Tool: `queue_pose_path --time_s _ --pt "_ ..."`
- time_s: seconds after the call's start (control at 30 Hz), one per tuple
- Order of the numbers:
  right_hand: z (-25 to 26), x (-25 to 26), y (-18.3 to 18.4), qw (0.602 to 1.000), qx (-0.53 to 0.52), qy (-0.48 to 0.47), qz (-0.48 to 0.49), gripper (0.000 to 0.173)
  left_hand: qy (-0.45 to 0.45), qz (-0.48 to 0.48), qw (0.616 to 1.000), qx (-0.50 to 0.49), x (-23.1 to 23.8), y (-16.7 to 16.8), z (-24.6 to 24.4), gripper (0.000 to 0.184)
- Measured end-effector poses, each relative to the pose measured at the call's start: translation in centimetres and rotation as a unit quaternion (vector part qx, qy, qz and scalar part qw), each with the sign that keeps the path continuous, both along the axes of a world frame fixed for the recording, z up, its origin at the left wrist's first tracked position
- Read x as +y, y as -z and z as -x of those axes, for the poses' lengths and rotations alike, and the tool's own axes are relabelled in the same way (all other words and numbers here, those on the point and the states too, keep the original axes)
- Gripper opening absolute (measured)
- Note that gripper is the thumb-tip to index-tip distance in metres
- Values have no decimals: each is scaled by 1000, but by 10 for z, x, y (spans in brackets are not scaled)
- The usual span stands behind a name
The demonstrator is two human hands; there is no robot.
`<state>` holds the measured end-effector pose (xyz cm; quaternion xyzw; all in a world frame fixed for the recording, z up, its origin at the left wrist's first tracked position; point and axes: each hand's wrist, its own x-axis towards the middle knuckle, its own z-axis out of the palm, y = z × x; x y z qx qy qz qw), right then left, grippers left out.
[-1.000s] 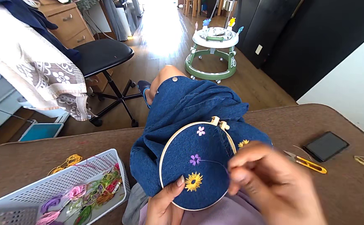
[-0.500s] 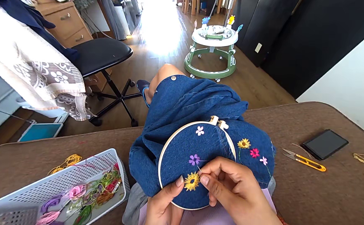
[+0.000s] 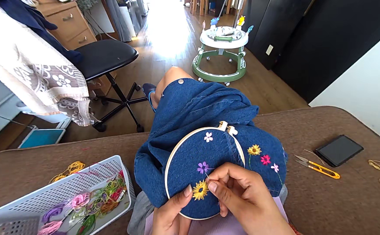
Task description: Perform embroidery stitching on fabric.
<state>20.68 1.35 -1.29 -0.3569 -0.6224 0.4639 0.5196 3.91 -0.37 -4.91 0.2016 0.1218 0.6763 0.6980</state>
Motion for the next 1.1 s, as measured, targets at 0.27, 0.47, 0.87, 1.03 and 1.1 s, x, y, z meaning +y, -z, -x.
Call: queue_pose_path --time_s 0.27,0.47,0.87,1.03,1.1 --pt "1 0 -4 1000 -1 -7 24 4 -19 -1 1000 15 -2 1 -1 25" --pt "1 0 -4 1000 3 -10 29 4 -18 1 1000 24 -3 1 -1 24" --pt "6 1 -3 999 33 -2 37 5 -23 -8 999 26 -3 2 -2 25" --pt "13 1 7 999 32 28 -8 6 -5 -3 1000 4 -1 3 -2 25" --pt "16 0 12 998 35 48 -30 8 0 -2 1000 -1 -1 2 -2 25"
